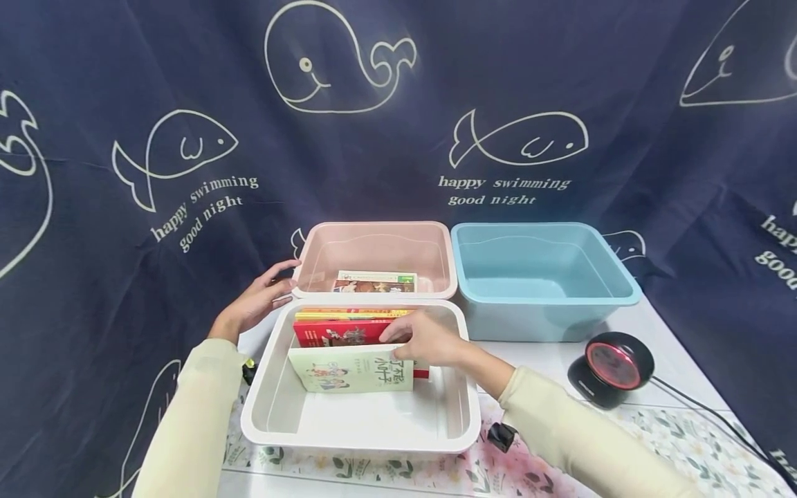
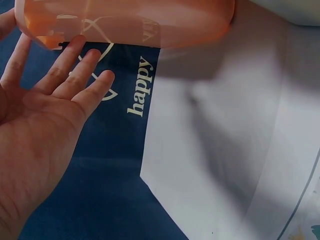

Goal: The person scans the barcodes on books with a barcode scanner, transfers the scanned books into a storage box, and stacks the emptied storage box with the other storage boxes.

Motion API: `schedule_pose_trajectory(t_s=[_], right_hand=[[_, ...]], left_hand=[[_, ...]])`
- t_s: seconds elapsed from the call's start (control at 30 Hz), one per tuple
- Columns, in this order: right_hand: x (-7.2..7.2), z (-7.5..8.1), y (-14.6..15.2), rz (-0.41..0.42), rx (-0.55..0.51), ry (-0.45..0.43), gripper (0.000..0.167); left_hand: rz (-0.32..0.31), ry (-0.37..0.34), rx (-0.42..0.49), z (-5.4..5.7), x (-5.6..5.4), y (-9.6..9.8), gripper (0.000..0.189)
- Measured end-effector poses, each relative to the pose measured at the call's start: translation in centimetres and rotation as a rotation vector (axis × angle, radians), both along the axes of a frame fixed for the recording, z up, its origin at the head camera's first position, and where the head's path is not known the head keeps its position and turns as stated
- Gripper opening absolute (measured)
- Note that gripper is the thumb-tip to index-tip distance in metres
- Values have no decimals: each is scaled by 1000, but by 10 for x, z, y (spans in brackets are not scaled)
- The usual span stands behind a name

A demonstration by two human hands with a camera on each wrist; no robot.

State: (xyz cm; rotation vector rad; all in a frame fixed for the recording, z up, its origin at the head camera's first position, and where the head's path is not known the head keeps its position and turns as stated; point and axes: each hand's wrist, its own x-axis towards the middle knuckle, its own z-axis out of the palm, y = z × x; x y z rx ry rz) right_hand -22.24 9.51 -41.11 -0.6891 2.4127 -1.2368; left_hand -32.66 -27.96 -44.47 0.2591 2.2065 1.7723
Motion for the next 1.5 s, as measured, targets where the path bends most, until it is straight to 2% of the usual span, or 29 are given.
schedule_pose_trajectory(t_s=[0.13, 0.5, 1.03, 1.23, 1.4, 1.5], right_hand=[[-2, -3, -6, 18, 44, -2, 25], [-3, -4, -8, 42, 35, -4, 23], [13, 6, -1, 13, -13, 11, 22], [17, 18, 3, 7, -113, -6, 23], [19, 36, 11, -59, -112, 15, 26], [18, 48, 16, -64, -140, 13, 26]], left_hand=[[1, -8, 3, 0, -1, -2, 58], [4, 0, -1, -1, -1, -2, 58], [6, -2, -19, 1, 2, 1, 60], [7, -6, -9, 3, 3, 1, 59], [9, -5, -20, 3, 4, 2, 59], [11, -4, -20, 3, 3, 2, 60]])
